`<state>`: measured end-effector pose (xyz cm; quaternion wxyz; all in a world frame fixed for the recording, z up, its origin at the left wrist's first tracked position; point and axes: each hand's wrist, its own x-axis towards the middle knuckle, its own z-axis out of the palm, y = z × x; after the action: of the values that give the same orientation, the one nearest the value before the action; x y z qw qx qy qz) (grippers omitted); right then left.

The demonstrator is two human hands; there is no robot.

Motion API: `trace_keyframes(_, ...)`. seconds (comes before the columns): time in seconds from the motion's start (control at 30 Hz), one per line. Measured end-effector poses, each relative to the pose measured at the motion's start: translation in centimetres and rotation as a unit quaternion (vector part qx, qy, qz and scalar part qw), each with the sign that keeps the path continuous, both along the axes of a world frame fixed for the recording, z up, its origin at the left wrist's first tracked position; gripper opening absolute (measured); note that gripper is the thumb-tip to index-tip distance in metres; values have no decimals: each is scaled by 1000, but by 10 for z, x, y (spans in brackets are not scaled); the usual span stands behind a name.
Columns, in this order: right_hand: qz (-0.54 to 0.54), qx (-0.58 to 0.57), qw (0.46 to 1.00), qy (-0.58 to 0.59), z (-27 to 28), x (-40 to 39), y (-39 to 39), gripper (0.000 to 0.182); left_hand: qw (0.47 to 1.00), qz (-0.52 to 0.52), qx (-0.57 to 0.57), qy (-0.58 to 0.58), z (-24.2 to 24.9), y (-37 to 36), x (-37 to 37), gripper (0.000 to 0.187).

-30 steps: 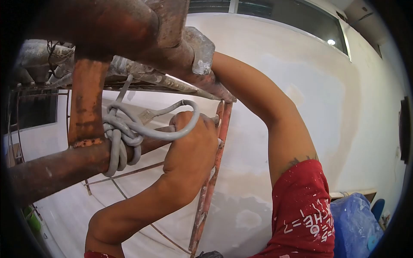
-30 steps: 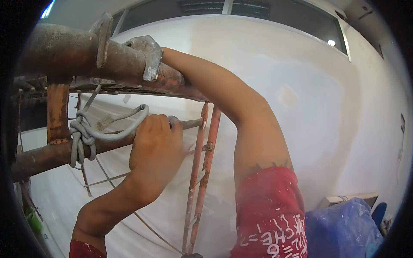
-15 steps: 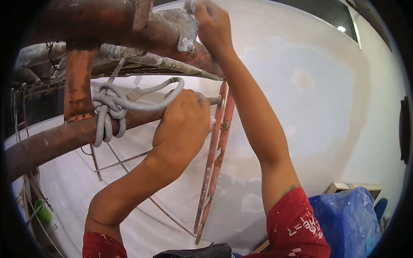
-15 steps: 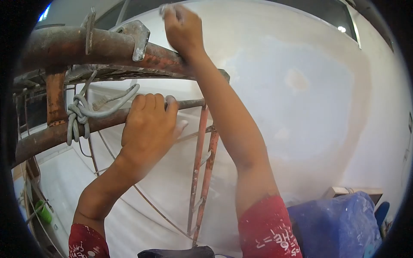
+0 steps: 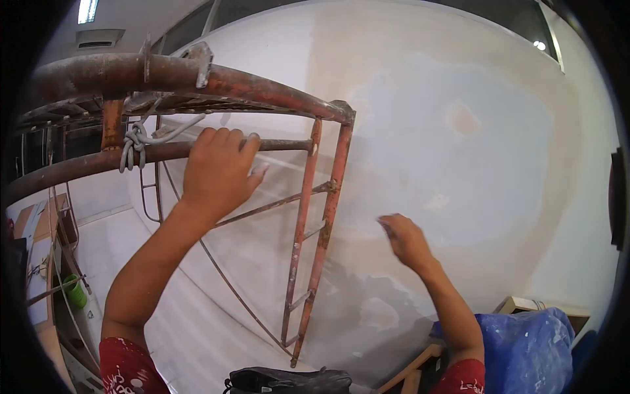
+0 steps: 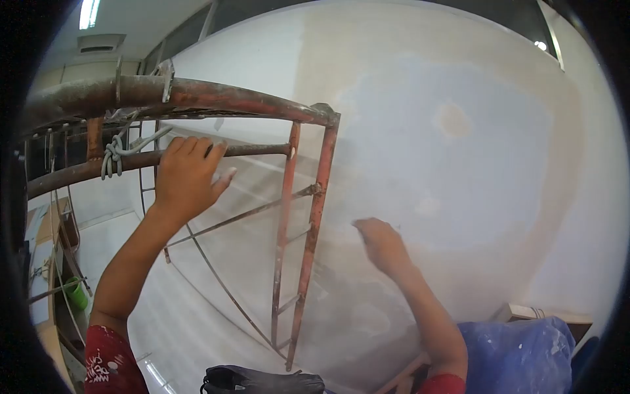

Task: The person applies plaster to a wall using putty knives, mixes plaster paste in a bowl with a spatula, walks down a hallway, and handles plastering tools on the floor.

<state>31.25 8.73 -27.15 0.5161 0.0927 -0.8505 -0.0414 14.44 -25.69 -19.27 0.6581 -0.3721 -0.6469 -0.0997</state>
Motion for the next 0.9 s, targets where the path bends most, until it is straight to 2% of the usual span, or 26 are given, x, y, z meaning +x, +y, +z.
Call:
trace_keyframes(0.07,-10,-43,999,6,4,35,45,14,996,-84,-7,25,1,-5,12,31)
trace_keyframes(0.1,-13,-66,998,16,12,56,71,20,992,-128,0,-13,-1,-7,21,30)
trace_keyframes(0.17,-132,-26,974,183,39,116,110,18,973,-214,13,-89,-6,-12,37,28)
trace_keyframes(0.2,-95,-173,954,225,57,154,124,20,975,-193,31,-105,-11,-17,46,23)
trace_keyframes(0.23,-12,-163,931,325,71,187,155,20,963,-227,43,-135,-11,-19,55,20)
trace_keyframes(0.27,8,-303,848,434,94,210,150,23,949,-260,54,-169,-12,-22,66,18)
trace_keyframes(0.3,-110,-233,862,437,110,233,140,28,932,-291,65,-205,-13,-25,78,16)
trace_keyframes(0.33,-2,-238,864,444,121,241,135,34,930,-310,94,-176,-10,-23,94,21)
trace_keyframes(0.37,106,-245,855,445,129,248,132,43,901,-402,99,-130,-7,-17,98,30)
trace_keyframes(0.43,158,-136,935,285,136,261,83,57,842,-513,58,-156,3,-25,138,31)
trace_keyframes(0.47,188,-60,951,238,144,266,63,42,838,-518,39,-166,6,-31,151,31)
trace_keyframes(0.5,221,18,956,192,150,270,42,35,844,-508,17,-172,4,-34,166,31)
trace_keyframes(0.57,242,60,944,215,125,252,-36,29,856,-482,-40,-182,1,-35,196,31)
trace_keyframes(0.73,226,-8,972,68,-7,230,-45,27,885,-387,-161,-201,-7,-18,236,31)
trace_keyframes(0.9,212,-9,975,61,-23,225,-30,25,916,-288,-199,-199,-18,-19,260,31)
